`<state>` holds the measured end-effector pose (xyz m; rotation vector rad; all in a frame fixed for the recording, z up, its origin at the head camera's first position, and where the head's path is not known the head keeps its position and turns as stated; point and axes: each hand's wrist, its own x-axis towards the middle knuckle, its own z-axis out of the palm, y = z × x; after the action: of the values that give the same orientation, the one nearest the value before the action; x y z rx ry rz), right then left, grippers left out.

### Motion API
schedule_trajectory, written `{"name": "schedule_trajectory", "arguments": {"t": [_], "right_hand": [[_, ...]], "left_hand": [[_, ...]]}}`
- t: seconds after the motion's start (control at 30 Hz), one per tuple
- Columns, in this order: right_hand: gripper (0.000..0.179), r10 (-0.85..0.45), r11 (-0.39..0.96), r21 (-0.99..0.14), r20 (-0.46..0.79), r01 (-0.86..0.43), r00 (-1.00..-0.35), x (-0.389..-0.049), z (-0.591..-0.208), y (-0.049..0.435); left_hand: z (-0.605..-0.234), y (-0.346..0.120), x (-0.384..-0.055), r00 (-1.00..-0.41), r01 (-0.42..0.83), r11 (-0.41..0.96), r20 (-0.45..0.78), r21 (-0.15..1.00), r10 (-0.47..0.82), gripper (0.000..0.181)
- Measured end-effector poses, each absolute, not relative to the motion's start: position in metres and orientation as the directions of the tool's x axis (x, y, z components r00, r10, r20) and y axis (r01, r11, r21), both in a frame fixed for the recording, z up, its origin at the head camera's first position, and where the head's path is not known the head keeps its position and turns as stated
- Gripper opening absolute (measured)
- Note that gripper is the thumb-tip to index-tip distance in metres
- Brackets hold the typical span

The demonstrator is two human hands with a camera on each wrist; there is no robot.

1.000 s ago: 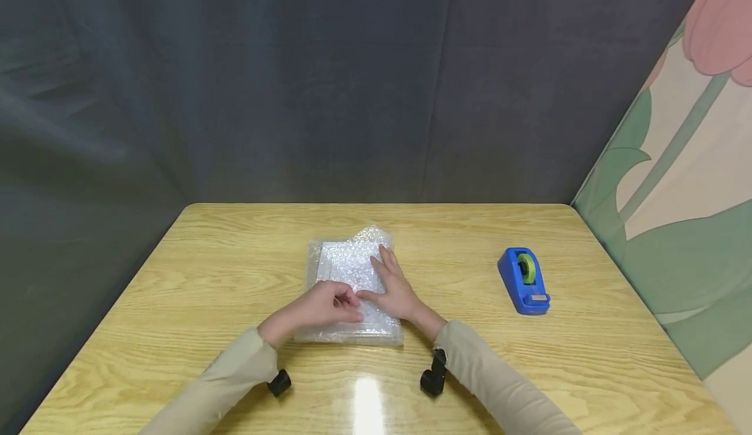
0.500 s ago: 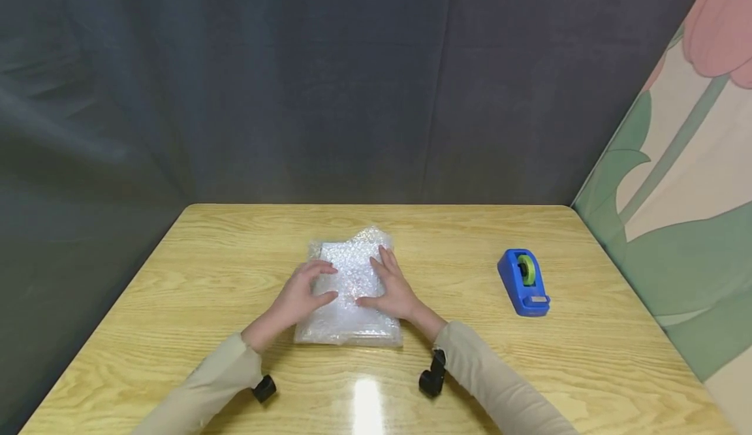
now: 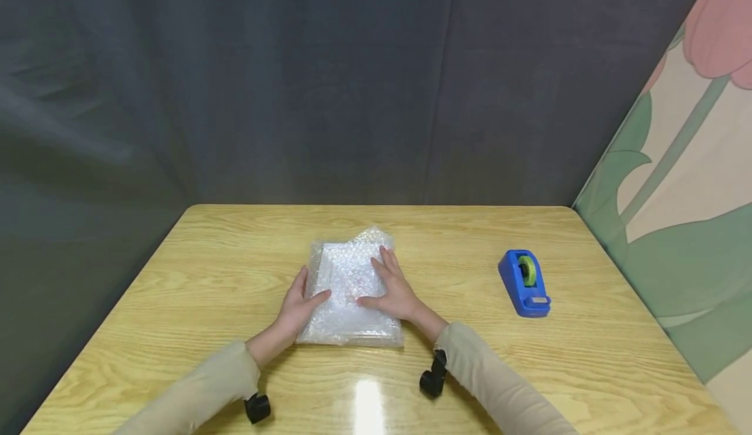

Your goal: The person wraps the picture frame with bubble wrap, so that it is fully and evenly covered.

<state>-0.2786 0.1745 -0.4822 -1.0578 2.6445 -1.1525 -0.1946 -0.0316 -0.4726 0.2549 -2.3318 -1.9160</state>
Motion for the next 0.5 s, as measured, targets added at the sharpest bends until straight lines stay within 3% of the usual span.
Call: {"name": "schedule_trajectory", "arguments": {"t": [0.3,0.5], "right_hand": [[0.087,-0.632,0.454,-0.682,0.207,-0.573,-0.747,-0.278,-0.482,0.177],[0.088,-0.649,0.437,-0.691,0.2,-0.575,-0.734,-0.278,-0.479,0.178]], "left_hand": [[-0.468,-0.023,-0.196,-0.993,0.022,0.216,0.046,0.976,-0.109,0.08],[-0.464,-0.019,-0.197,-0.999,0.031,0.519,0.04,0.854,-0.006,0.074]]}}
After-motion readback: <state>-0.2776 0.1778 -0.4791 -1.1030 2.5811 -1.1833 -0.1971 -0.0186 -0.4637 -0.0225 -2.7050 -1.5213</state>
